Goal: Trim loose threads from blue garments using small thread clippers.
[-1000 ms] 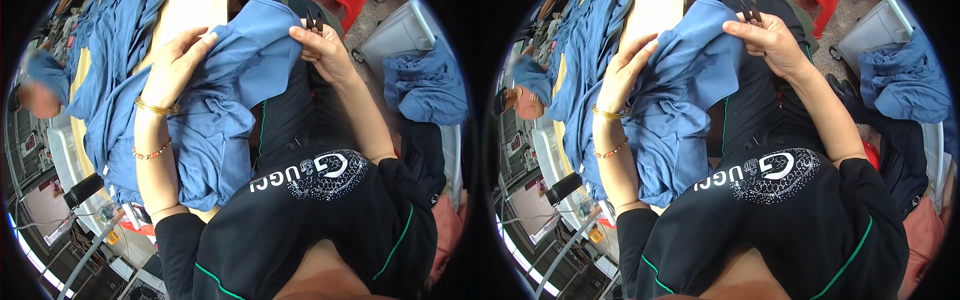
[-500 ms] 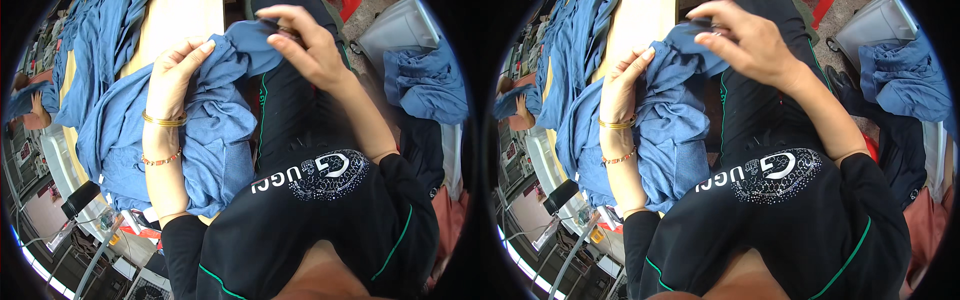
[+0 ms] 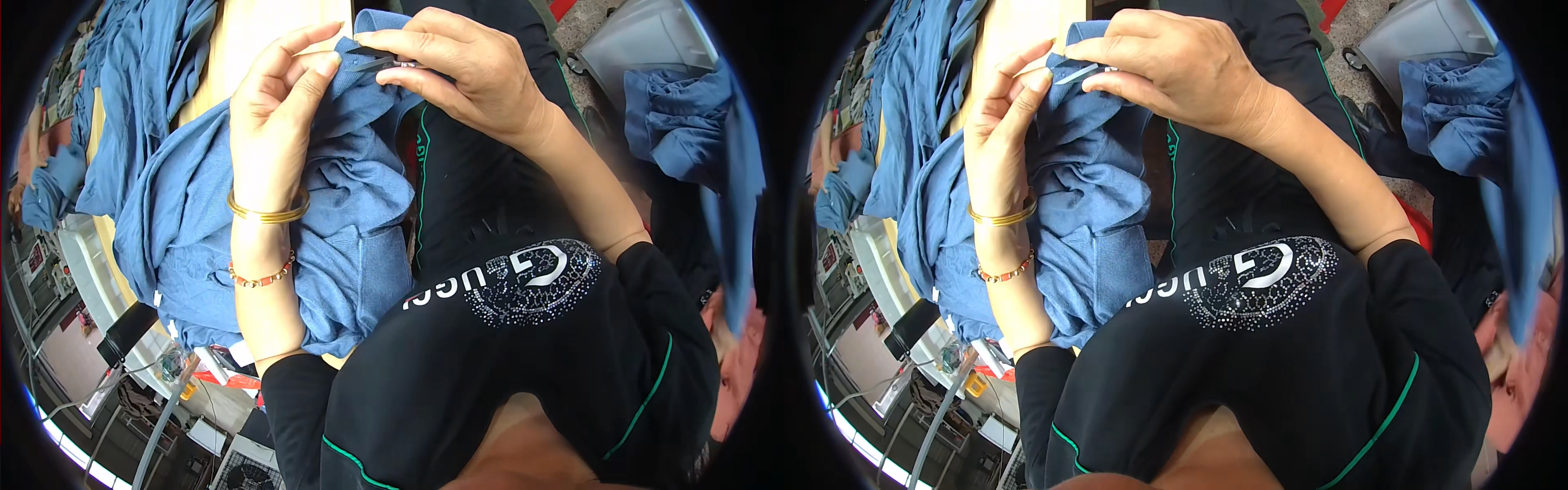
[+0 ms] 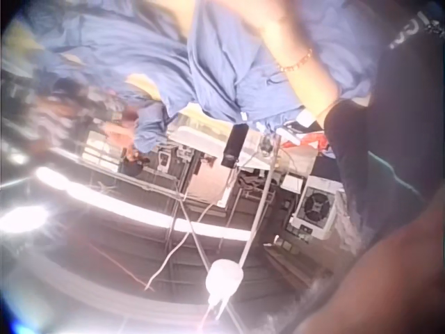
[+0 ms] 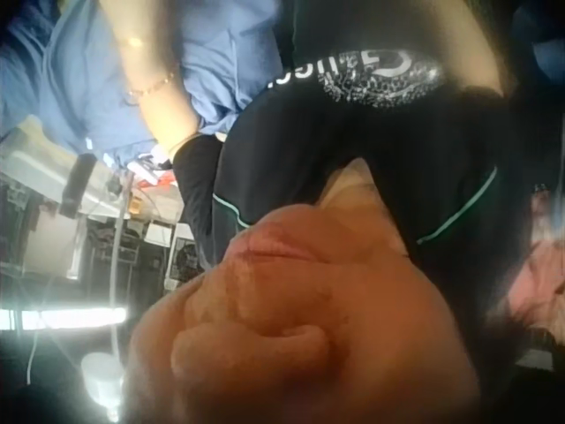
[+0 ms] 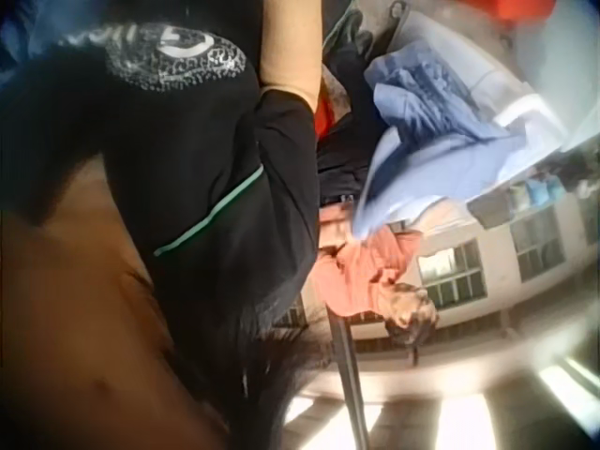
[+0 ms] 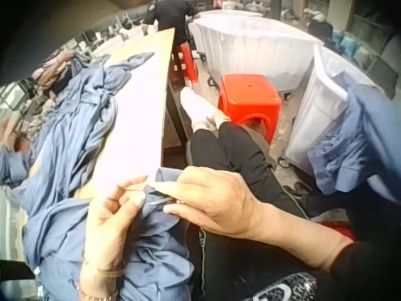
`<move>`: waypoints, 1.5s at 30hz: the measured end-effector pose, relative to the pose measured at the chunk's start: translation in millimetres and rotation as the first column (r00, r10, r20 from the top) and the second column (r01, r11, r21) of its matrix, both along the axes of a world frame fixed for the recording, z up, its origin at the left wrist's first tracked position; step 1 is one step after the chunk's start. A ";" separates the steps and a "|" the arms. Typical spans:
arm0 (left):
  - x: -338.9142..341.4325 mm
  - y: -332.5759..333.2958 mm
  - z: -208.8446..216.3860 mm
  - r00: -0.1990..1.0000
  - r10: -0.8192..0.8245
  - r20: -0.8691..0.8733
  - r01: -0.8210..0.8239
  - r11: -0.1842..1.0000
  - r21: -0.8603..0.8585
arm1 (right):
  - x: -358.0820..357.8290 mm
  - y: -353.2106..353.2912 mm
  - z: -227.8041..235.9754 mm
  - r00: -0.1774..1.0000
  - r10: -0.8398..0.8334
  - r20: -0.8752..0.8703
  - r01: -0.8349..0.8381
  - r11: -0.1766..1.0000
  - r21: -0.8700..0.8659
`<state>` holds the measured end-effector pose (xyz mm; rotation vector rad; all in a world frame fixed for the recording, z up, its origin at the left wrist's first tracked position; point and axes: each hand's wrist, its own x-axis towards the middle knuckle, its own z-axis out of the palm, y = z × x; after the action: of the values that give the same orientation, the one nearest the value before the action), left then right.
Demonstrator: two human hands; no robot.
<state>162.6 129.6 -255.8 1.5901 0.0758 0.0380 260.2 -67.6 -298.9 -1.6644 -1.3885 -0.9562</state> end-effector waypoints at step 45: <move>-23.0 25.8 19.4 0.985 -0.170 0.007 0.088 0.540 0.837 | -7.8 9.5 -16.8 0.974 0.123 -0.192 -0.107 0.990 0.095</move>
<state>139.6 155.5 -236.4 2.5734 -0.1645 0.0290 252.4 -58.1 -315.8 -1.5530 -1.2791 -0.7518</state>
